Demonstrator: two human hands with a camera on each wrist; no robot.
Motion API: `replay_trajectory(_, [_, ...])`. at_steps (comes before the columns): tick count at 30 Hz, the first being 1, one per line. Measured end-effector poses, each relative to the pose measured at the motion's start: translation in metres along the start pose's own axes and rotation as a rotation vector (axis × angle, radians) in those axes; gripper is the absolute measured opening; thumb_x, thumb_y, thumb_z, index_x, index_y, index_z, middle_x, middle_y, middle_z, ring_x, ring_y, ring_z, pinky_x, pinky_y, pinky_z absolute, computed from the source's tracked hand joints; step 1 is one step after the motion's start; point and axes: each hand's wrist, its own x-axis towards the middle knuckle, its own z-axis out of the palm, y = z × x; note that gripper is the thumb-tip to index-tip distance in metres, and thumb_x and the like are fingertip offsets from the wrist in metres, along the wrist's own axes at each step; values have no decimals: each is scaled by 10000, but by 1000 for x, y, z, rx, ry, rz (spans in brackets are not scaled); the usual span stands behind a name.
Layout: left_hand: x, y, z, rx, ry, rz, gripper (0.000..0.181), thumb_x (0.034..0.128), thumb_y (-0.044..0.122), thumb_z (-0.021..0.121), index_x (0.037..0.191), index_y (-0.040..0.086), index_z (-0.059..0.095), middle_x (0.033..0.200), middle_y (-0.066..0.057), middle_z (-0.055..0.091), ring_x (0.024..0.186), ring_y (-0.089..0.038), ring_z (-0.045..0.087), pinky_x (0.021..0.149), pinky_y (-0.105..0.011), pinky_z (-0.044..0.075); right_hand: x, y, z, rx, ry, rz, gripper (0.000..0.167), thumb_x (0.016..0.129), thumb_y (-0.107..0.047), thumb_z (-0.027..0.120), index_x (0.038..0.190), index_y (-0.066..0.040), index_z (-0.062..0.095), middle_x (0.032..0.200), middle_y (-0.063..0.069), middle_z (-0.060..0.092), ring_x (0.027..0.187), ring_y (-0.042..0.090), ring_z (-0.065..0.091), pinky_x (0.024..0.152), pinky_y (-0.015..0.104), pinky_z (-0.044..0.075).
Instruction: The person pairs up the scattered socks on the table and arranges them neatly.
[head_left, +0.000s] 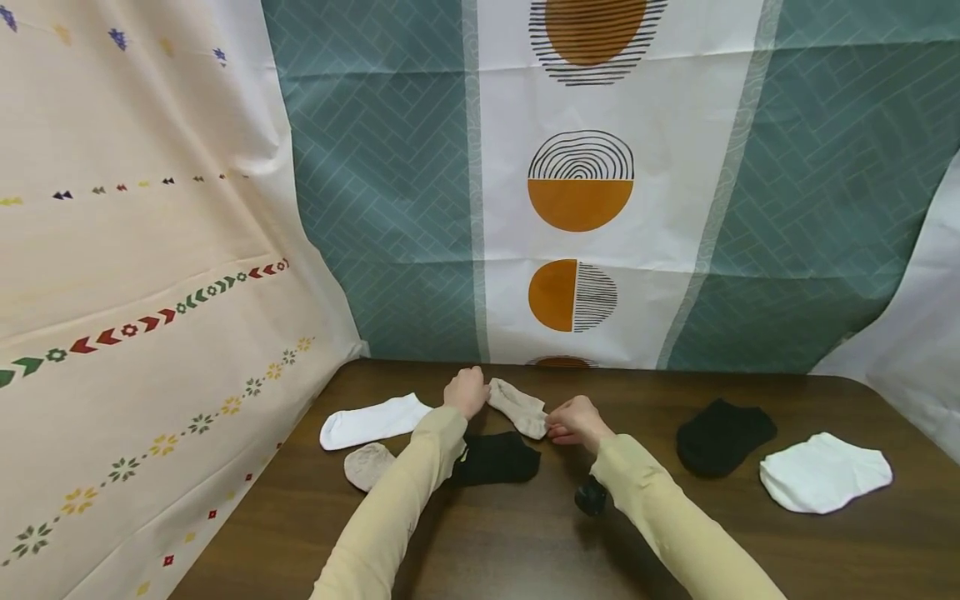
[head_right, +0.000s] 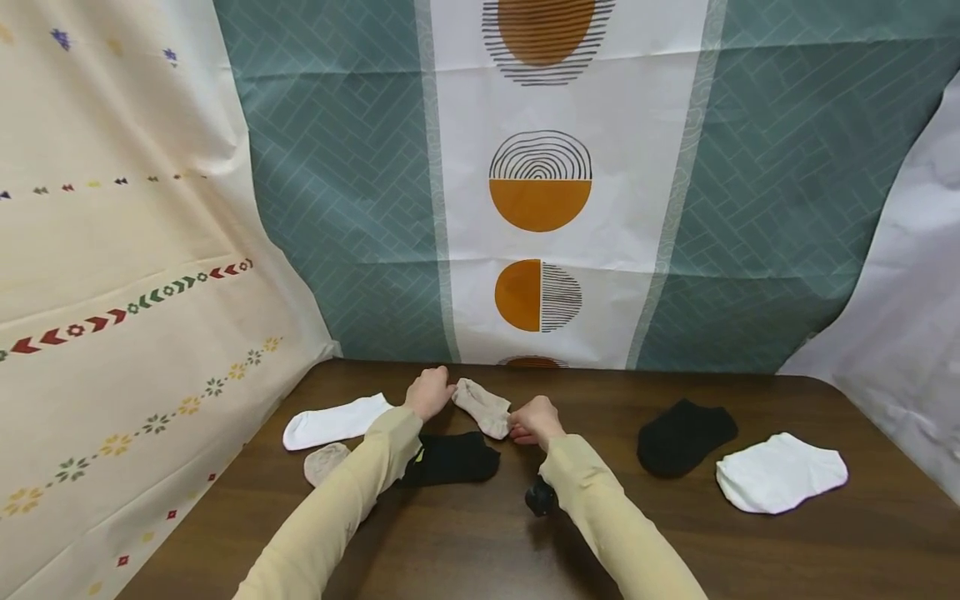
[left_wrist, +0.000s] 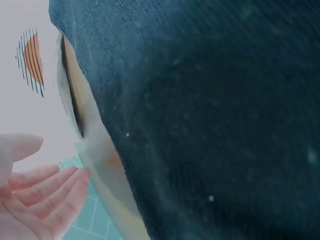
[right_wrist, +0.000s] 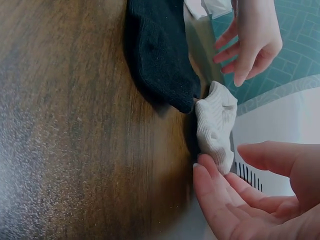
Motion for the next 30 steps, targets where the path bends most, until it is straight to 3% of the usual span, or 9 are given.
replay_trajectory(8, [4, 9, 5, -8, -37, 45, 209, 862, 195, 607, 954, 8, 598, 909, -153, 572, 812, -315, 582, 635, -423, 464, 0, -1, -2, -10, 24, 1, 222, 766, 58, 600, 959, 162, 565, 779, 193, 618, 671, 234, 611, 652, 378, 497])
replay_trajectory(13, [6, 11, 5, 22, -57, 92, 140, 858, 180, 598, 807, 50, 606, 895, -121, 586, 808, -295, 584, 628, -408, 462, 1, 0, -1, 4, 48, -7, 209, 747, 80, 615, 937, 156, 570, 749, 157, 610, 631, 199, 597, 645, 366, 499])
replay_trajectory(18, [2, 11, 3, -30, -62, 79, 217, 855, 143, 602, 665, 66, 531, 702, -74, 559, 656, -241, 570, 554, -374, 441, 3, 2, 1, -22, 77, -17, 200, 743, 77, 623, 927, 144, 585, 752, 135, 604, 633, 189, 588, 638, 357, 500])
replay_trajectory(24, [0, 9, 3, -77, -44, 64, 297, 844, 112, 609, 581, 72, 475, 549, -16, 428, 499, -168, 443, 484, -325, 388, 5, 4, -2, -73, 117, -39, 210, 726, 88, 612, 932, 127, 600, 828, 152, 575, 641, 193, 569, 615, 353, 502])
replay_trajectory(27, [1, 9, 6, -94, -35, 43, 254, 829, 106, 627, 628, 47, 483, 567, -43, 446, 515, -194, 470, 486, -332, 393, 5, 6, -7, -80, 144, -41, 207, 725, 87, 618, 927, 129, 600, 859, 165, 575, 653, 188, 566, 618, 339, 502])
replay_trajectory(30, [1, 10, 8, -110, -35, 17, 144, 812, 86, 644, 809, 5, 525, 702, -114, 540, 619, -257, 551, 524, -361, 422, 5, 7, -12, -64, 156, -33, 203, 735, 75, 633, 924, 135, 592, 863, 170, 581, 673, 186, 573, 638, 337, 500])
